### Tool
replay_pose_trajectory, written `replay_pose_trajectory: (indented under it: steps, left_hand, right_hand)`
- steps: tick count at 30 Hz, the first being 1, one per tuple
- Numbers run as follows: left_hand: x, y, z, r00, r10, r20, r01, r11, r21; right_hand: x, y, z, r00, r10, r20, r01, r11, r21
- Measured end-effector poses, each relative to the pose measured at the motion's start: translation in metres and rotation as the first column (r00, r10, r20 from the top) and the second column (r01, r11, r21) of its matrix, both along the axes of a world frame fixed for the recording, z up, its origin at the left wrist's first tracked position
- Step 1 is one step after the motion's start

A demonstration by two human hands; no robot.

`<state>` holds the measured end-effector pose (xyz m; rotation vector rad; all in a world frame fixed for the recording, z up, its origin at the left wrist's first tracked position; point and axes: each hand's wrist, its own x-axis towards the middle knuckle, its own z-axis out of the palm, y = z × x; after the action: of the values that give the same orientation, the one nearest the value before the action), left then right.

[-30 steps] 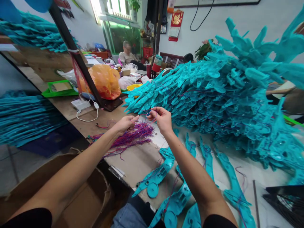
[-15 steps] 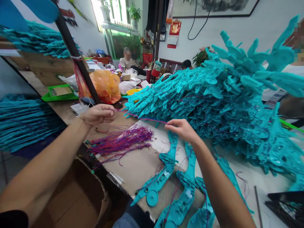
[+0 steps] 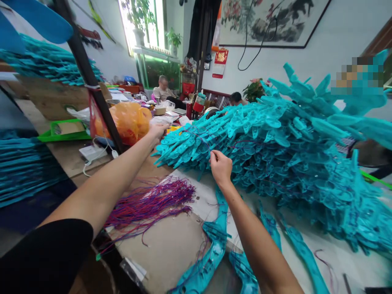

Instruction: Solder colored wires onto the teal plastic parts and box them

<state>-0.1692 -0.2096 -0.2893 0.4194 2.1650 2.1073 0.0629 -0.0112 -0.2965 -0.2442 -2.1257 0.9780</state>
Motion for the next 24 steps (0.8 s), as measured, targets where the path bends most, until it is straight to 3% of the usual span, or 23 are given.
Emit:
replay_pose_trajectory:
  steps: [2, 4, 6, 9, 13, 16, 19, 21, 24]
  left_hand:
    - [-0.001, 0.003, -0.013, 0.997, 0.026, 0.066, -0.025, 1.0, -0.019]
    - [0.003, 0.0, -0.026, 0.993, 0.009, 0.121, -0.006, 1.0, -0.025]
    - [0.01, -0.007, -0.036, 0.987, -0.043, 0.153, 0.046, 0.999, -0.021]
    - [0.023, -0.027, -0.045, 0.985, -0.059, 0.161, 0.06, 0.998, -0.003]
    - [0.048, -0.074, -0.048, 0.992, 0.051, 0.115, -0.049, 0.999, -0.021]
    - [0.085, -0.124, -0.05, 0.996, 0.083, 0.02, -0.081, 0.992, -0.098]
    - [0.138, -0.174, -0.059, 0.994, 0.087, -0.065, -0.099, 0.972, -0.215]
    - [0.175, -0.201, -0.075, 0.992, 0.056, -0.11, -0.09, 0.939, -0.333]
    - [0.218, -0.225, -0.109, 0.955, -0.124, -0.269, -0.073, 0.781, -0.62]
  right_hand:
    - [-0.004, -0.001, -0.008, 0.99, -0.124, 0.062, 0.108, 0.969, 0.222]
    - [-0.006, -0.002, -0.015, 0.955, -0.273, 0.119, 0.183, 0.852, 0.491]
    - [-0.008, -0.004, -0.023, 0.923, -0.352, 0.155, 0.172, 0.739, 0.651]
    - [-0.014, -0.008, -0.033, 0.918, -0.334, 0.213, 0.106, 0.727, 0.679]
    - [-0.027, -0.014, -0.041, 0.891, -0.357, 0.279, 0.056, 0.697, 0.715]
    - [-0.035, -0.014, -0.046, 0.885, -0.359, 0.297, 0.033, 0.684, 0.729]
    - [-0.031, -0.012, -0.052, 0.924, -0.3, 0.236, 0.059, 0.723, 0.688]
    - [-0.021, -0.016, -0.058, 0.954, -0.253, 0.158, 0.087, 0.742, 0.665]
    - [-0.001, -0.037, -0.07, 0.984, -0.107, 0.141, -0.019, 0.727, 0.686]
